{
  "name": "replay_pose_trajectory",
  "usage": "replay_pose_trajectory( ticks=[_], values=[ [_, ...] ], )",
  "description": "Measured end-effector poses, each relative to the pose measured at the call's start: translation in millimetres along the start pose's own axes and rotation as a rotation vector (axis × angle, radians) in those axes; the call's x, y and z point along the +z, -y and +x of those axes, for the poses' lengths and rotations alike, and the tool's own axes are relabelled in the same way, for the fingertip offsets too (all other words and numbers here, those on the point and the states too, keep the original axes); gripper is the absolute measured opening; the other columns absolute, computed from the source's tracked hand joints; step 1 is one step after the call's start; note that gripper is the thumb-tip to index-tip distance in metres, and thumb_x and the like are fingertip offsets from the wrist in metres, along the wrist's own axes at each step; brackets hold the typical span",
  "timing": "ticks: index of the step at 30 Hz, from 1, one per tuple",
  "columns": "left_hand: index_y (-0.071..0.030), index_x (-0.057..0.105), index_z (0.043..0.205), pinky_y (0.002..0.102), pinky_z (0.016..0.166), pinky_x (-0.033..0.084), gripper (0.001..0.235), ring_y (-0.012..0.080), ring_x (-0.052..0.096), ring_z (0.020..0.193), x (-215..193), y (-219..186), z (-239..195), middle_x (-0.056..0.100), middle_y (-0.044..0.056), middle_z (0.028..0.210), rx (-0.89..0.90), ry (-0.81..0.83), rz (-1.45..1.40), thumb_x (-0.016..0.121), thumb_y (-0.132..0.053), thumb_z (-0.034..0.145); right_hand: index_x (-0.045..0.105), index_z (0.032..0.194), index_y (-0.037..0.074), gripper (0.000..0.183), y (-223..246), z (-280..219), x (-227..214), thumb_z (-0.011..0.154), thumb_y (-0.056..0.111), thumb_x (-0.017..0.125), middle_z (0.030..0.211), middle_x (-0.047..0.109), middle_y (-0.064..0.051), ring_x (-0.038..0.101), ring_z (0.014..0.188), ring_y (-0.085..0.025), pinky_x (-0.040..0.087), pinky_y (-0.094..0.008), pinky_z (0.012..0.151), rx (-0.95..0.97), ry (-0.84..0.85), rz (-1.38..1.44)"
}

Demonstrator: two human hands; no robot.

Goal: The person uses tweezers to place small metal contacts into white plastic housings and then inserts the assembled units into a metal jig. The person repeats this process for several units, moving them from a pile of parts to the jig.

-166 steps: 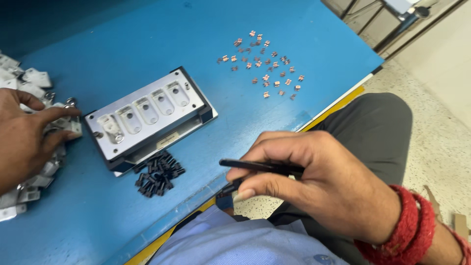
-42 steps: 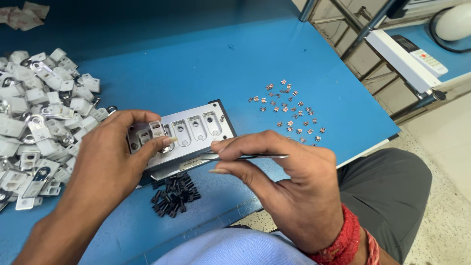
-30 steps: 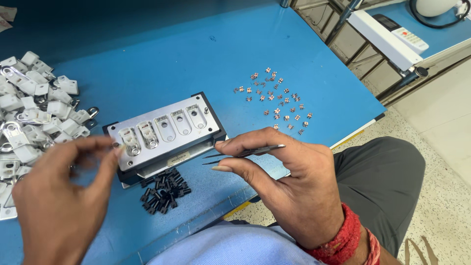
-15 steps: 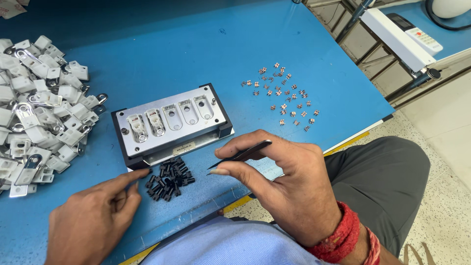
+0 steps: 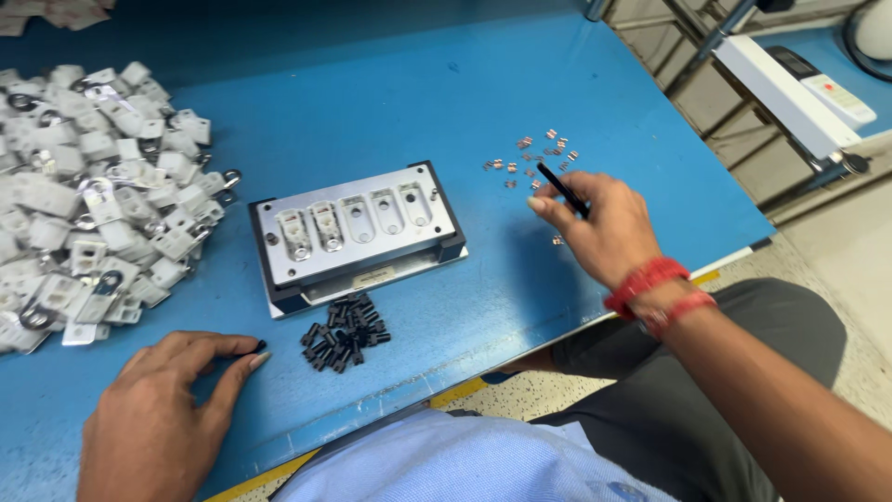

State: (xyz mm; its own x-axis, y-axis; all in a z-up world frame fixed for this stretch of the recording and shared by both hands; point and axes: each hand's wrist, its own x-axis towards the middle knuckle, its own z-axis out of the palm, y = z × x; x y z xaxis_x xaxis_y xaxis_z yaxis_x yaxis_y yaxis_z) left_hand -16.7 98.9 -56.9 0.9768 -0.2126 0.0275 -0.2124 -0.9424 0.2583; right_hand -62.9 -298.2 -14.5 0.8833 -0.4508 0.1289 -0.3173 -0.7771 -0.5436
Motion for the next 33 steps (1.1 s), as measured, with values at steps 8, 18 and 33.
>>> replay_pose_trajectory(
  ticks=[8,18,33],
  values=[
    [-0.021,0.078,0.119,0.033,0.072,0.055,0.028,0.0164,0.069,0.080,-22.4,-19.5,-7.1,0.071,0.006,0.094,-0.497,0.099,-0.777,0.072,-0.027,0.093,0.079,0.098,0.022,0.036,16.3,50.7,37.7,0.075,0.048,0.085,0.079,0.075,0.002,0.068,0.067,-0.012,0.053,-0.032,0.060,0.220,0.073,-0.199],
    [0.000,0.071,0.108,0.034,0.079,0.055,0.034,0.0185,0.065,0.081,-20.6,-63.4,15.8,0.072,0.010,0.089,-0.660,0.505,-1.511,0.074,-0.029,0.091,0.080,0.099,0.005,0.022,80.2,-29.3,14.4,0.080,0.014,0.085,0.088,0.082,-0.002,0.073,0.073,-0.008,0.058,-0.024,0.065,-0.154,0.199,0.600],
    [-0.003,0.066,0.128,0.030,0.074,0.056,0.043,0.0142,0.068,0.079,-14.0,-70.5,44.7,0.081,0.009,0.095,-0.127,0.803,-1.478,0.078,-0.023,0.092,0.077,0.108,0.008,0.029,129.0,-60.8,0.1,0.080,0.012,0.084,0.096,0.083,-0.003,0.077,0.084,-0.007,0.063,-0.022,0.073,-0.226,0.288,0.638]
  ],
)
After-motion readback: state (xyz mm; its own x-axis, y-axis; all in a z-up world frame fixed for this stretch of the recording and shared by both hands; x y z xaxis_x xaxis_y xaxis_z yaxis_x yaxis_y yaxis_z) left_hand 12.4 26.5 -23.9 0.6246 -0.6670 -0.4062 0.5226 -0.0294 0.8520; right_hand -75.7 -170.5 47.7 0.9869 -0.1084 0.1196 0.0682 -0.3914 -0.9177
